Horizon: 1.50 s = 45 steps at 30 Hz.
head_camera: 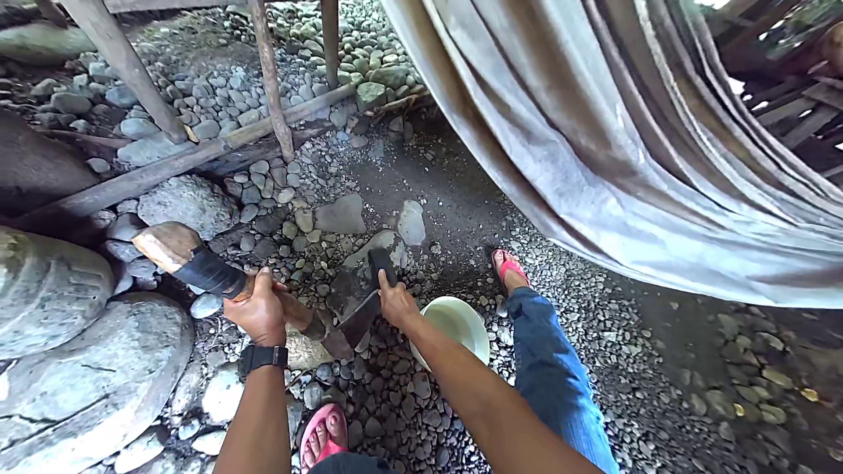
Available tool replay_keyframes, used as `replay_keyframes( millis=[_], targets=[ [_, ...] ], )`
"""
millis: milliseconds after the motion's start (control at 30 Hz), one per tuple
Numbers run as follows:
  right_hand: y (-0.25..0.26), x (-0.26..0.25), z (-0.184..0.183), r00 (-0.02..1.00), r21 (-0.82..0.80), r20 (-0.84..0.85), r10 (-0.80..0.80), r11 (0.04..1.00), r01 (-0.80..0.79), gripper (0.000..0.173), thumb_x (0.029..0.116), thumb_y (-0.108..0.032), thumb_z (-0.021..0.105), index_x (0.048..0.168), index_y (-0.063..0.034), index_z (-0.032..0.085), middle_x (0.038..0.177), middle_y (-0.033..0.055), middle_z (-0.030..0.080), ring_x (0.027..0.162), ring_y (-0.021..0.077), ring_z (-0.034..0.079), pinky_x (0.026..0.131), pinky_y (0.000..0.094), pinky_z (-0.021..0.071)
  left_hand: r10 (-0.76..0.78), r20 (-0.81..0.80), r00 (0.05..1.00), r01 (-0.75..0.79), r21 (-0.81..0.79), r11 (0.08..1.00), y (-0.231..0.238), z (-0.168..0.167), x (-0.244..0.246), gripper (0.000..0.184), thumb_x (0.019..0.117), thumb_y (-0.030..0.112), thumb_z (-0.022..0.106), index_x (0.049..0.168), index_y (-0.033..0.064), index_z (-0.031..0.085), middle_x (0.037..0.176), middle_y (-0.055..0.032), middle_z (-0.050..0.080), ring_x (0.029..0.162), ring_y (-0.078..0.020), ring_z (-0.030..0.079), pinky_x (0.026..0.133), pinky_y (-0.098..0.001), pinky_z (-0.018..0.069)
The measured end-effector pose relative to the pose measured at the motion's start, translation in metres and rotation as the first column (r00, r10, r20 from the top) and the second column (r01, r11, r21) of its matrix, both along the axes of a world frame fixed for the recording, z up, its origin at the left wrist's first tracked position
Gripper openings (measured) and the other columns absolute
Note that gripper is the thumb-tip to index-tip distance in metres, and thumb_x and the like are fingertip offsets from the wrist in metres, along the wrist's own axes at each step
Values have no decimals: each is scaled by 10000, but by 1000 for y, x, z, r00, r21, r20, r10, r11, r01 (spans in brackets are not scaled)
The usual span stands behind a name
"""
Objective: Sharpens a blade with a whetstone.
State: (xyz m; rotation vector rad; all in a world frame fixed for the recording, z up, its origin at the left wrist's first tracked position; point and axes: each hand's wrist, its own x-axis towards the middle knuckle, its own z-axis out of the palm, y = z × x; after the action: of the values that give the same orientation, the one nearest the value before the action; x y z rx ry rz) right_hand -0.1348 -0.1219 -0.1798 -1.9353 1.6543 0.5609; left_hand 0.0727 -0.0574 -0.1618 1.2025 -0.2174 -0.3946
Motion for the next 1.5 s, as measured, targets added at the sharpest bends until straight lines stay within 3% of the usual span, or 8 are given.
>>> replay_keyframes(
  millis=[167,367,533,733,933,1100,1267,1500],
  targets=[
    [45,-27,-9,974,40,36,222,974,-224,655,1116,-203,404,1675,-207,64,1526,422,311,1278,574,509,1036,595,474,-22,-5,1000,22,10,1000,1,3,1,107,926,-57,587,967,15,520,567,42,578,439,-68,596,465,-237,572],
    [-2,-1,0,998,28,17,64,998,-65,614,1140,-289,306,1672,-213,9,1516,362,381,1240,478,587,1036,525,497,-36,37,999,36,8,999,0,4,-2,107,919,-52,600,952,21,529,565,38,593,444,-76,607,467,-244,575],
    [51,-23,-15,963,25,56,265,963,-267,669,1102,-179,429,1675,-232,87,1508,420,330,1271,581,506,1012,611,485,-61,54,997,59,38,998,-5,12,-6,123,911,-44,620,966,20,530,592,50,598,458,-53,607,481,-224,573],
    [4,7,0,999,16,0,50,999,-50,622,1136,-258,321,1672,-217,9,1520,372,361,1261,491,567,1034,526,498,-48,59,997,47,7,999,-2,12,-9,135,905,-51,615,980,19,528,598,42,612,466,-66,617,483,-237,579],
    [55,-18,-13,966,35,52,255,966,-257,720,1076,-118,465,1675,-248,88,1507,428,322,1275,601,491,1007,646,475,-52,73,996,50,35,998,-5,16,-13,156,890,-47,633,988,13,527,612,57,600,470,-41,609,491,-215,574],
    [8,8,-1,998,23,-29,49,999,-48,633,1132,-245,331,1672,-231,0,1525,373,352,1274,502,553,1034,537,498,-53,69,996,51,35,998,-2,17,-13,156,901,-41,634,1006,4,528,630,43,604,483,-48,614,496,-223,579],
    [62,-20,-15,946,40,67,317,947,-320,690,1087,-161,456,1675,-250,106,1502,430,336,1266,595,506,1000,639,483,-51,46,998,50,40,998,-4,14,-12,161,899,-46,639,1005,3,529,624,42,608,476,-50,615,489,-227,580],
    [-24,5,16,991,-12,10,132,991,-132,624,1131,-261,352,1674,-234,46,1557,363,328,1280,506,549,1046,554,486,-11,-15,1000,10,-55,998,-13,25,-8,132,923,-79,609,943,28,534,576,33,594,459,-71,606,483,-232,570]
  ],
)
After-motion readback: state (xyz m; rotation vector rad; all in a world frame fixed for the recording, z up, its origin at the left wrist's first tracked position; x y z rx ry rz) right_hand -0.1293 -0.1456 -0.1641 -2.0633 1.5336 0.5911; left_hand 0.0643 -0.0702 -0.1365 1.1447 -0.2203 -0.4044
